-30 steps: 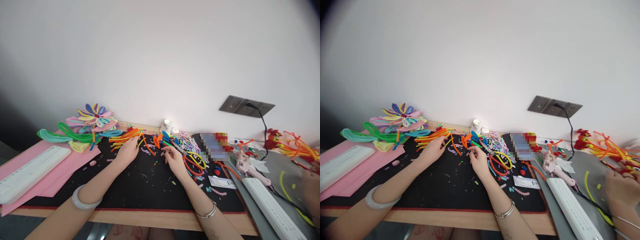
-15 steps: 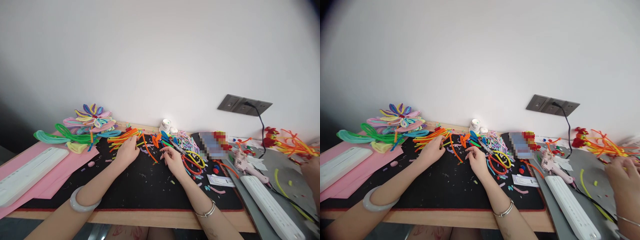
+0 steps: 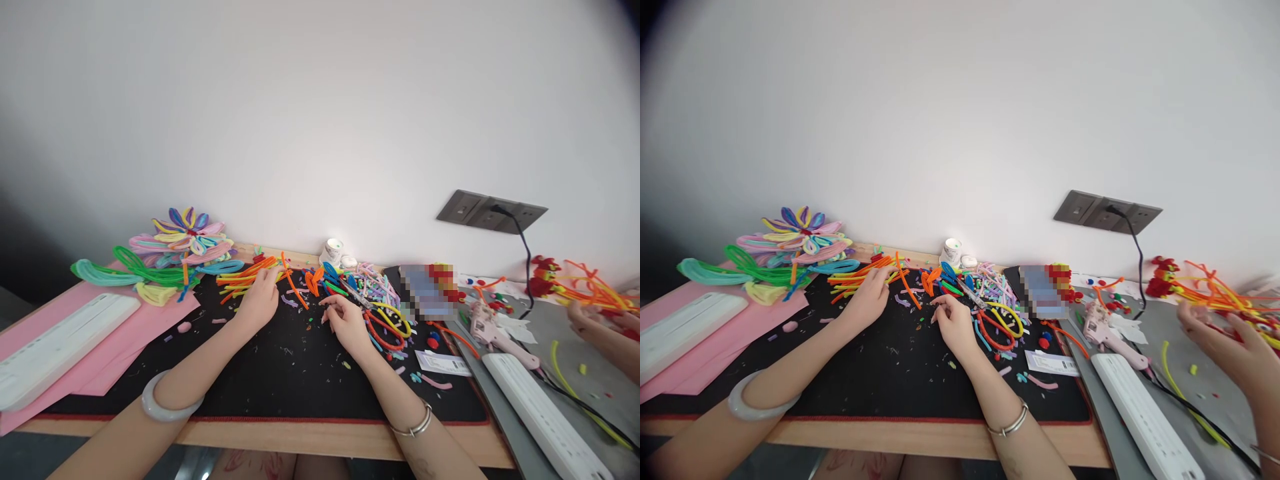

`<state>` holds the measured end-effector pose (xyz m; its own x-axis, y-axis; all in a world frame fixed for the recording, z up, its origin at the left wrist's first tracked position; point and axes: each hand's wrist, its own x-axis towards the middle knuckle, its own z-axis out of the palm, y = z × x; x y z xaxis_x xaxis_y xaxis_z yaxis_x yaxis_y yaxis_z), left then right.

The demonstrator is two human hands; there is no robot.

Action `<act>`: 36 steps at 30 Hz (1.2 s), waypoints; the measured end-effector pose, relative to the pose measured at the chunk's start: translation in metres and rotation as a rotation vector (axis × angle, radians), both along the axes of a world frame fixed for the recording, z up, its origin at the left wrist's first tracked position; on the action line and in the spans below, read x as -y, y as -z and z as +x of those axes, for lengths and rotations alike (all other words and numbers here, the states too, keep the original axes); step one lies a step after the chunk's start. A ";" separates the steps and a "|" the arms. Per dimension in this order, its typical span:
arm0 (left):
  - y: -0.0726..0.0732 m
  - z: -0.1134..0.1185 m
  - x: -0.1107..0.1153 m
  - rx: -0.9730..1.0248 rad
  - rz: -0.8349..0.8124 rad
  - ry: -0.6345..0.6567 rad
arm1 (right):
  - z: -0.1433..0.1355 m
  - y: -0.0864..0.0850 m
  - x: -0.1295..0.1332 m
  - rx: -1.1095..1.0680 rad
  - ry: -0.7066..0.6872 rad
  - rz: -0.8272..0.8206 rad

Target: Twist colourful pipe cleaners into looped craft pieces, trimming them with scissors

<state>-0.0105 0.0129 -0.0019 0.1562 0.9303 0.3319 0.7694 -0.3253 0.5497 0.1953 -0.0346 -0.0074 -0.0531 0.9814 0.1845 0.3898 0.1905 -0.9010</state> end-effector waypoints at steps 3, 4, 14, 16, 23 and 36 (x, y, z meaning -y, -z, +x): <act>-0.003 0.002 0.001 0.019 -0.035 0.048 | 0.000 -0.002 0.001 0.002 -0.003 -0.004; -0.004 0.003 0.002 0.024 -0.045 0.073 | 0.001 -0.002 0.001 0.004 -0.006 -0.003; -0.016 0.008 0.010 0.214 -0.048 0.246 | -0.001 -0.004 0.003 0.003 0.009 0.027; -0.018 0.008 0.012 0.287 -0.070 0.277 | -0.002 -0.008 0.004 0.007 0.023 0.059; -0.022 0.014 0.020 0.643 -0.408 0.518 | -0.007 -0.014 0.010 0.037 -0.062 0.079; -0.025 0.014 0.019 0.806 -0.502 0.487 | -0.003 -0.009 0.006 -0.018 0.060 0.090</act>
<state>0.0030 -0.0066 0.0233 0.4538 0.8856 0.0990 -0.0327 -0.0945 0.9950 0.1927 -0.0409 0.0011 0.0093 0.9622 0.2720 0.3873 0.2474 -0.8882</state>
